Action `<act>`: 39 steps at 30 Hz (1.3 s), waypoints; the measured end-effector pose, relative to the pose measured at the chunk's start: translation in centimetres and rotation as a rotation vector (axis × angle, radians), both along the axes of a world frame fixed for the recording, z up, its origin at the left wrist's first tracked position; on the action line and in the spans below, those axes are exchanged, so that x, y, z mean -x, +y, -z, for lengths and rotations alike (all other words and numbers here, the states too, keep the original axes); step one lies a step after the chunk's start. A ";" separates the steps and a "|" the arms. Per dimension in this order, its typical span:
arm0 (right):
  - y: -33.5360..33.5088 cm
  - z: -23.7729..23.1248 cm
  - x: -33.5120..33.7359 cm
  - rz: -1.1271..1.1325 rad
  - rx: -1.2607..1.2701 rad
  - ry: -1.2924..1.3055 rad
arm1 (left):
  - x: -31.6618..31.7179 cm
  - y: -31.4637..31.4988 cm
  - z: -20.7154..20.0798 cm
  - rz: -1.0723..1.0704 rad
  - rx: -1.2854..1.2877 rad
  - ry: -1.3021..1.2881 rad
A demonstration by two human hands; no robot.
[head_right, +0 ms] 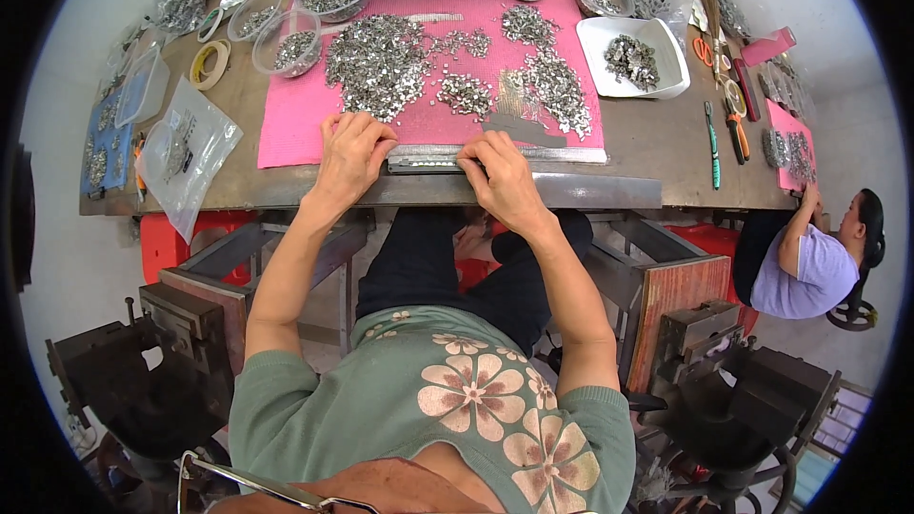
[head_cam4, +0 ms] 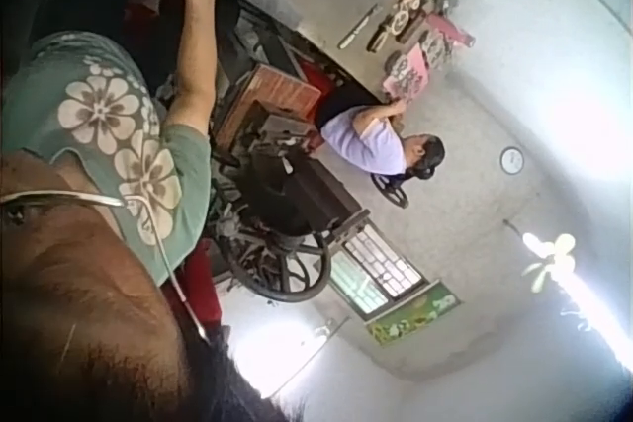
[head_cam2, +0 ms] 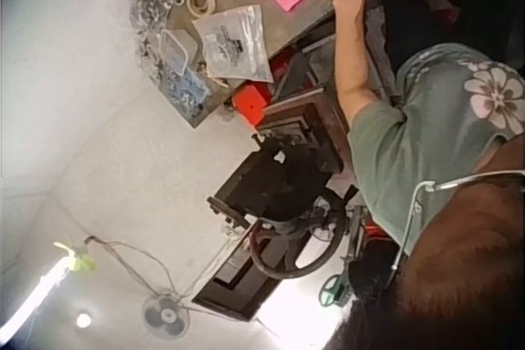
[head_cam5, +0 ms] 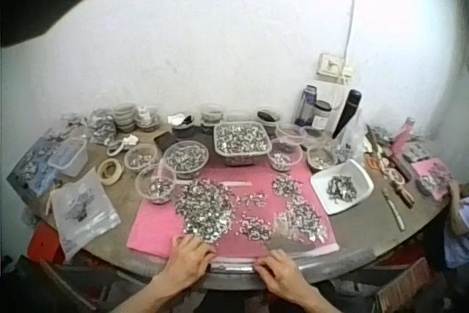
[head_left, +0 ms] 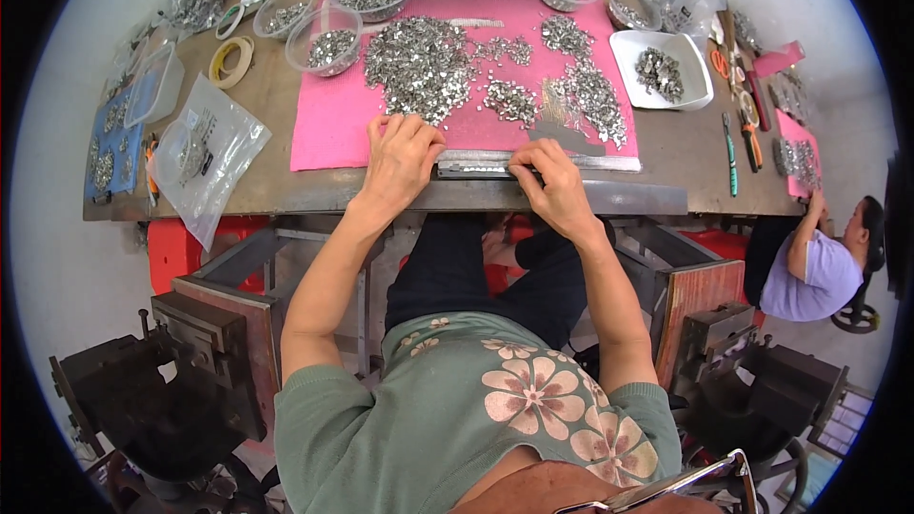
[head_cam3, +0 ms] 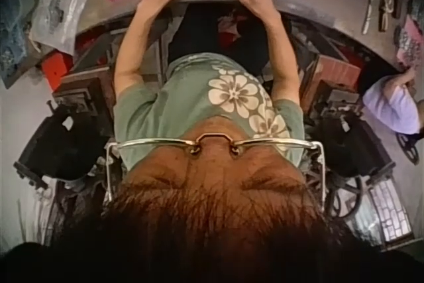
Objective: The person places small metal pieces into a metal strip holder by hand, inserts the holder into a manual press machine, and rotates the handwheel to press the pieces.
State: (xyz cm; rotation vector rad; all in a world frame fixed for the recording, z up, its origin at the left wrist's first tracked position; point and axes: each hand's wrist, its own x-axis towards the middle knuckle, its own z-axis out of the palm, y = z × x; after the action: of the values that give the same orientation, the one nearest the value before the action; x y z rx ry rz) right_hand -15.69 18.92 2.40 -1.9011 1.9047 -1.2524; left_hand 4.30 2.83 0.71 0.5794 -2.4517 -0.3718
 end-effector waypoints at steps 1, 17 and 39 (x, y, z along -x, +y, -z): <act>0.0 0.3 0.0 0.003 0.005 0.014 | 0.0 0.0 0.0 -0.006 0.000 0.023; -0.2 1.3 -1.0 0.078 0.105 0.019 | 3.2 4.0 -0.2 0.093 -0.427 0.289; 1.4 4.5 1.2 0.313 0.201 -0.514 | 5.3 6.3 0.6 0.142 -0.129 0.205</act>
State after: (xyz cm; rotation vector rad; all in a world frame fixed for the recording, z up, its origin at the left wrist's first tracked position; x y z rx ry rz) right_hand -16.85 20.33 -2.06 -1.2014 1.8802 -1.8659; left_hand -1.05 9.10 0.12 0.3987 -2.2881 -0.6195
